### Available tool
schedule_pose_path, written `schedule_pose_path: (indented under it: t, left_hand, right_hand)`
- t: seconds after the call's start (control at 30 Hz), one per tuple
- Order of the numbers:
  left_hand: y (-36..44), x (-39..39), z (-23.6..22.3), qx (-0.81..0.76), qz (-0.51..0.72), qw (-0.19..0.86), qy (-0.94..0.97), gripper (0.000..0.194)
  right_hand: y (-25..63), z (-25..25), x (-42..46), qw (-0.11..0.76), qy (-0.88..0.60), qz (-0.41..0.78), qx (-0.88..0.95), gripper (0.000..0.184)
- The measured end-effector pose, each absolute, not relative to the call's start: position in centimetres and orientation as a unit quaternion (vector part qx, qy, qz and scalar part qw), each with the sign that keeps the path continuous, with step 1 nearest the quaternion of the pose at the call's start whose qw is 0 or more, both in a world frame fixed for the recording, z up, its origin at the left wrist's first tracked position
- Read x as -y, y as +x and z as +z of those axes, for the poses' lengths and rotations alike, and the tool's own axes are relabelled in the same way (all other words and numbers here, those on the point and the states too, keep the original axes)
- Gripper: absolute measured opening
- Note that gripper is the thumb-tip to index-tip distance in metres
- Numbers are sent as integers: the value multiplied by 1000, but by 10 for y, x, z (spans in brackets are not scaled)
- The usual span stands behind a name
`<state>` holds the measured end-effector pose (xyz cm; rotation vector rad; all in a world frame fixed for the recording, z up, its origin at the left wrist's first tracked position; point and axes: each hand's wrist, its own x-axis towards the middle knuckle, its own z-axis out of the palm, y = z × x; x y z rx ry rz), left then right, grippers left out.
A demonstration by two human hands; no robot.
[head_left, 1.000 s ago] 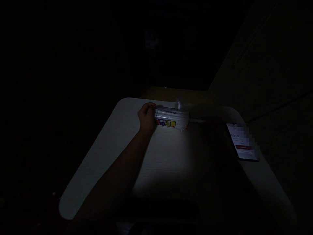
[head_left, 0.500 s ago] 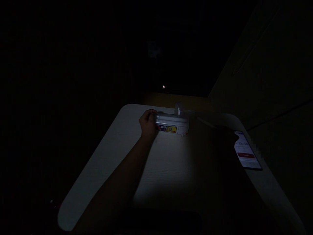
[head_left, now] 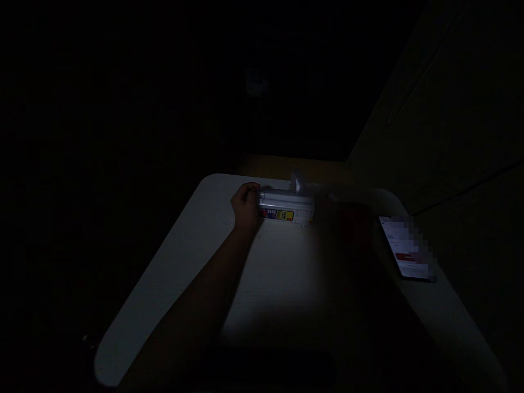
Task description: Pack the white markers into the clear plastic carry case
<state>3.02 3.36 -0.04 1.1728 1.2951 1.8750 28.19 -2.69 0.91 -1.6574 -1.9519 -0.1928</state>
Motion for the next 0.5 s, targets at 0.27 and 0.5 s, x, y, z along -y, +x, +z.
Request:
schedule_pose_path:
  t: [0.27, 0.5]
  left_hand:
    - [28, -36, 0, -475, 699, 286, 452, 14]
    - [28, -33, 5, -475, 687, 289, 468, 13]
  right_hand:
    - [250, -2, 38, 358, -542, 23, 760, 47]
    - [250, -5, 28, 397, -555, 164, 712, 47]
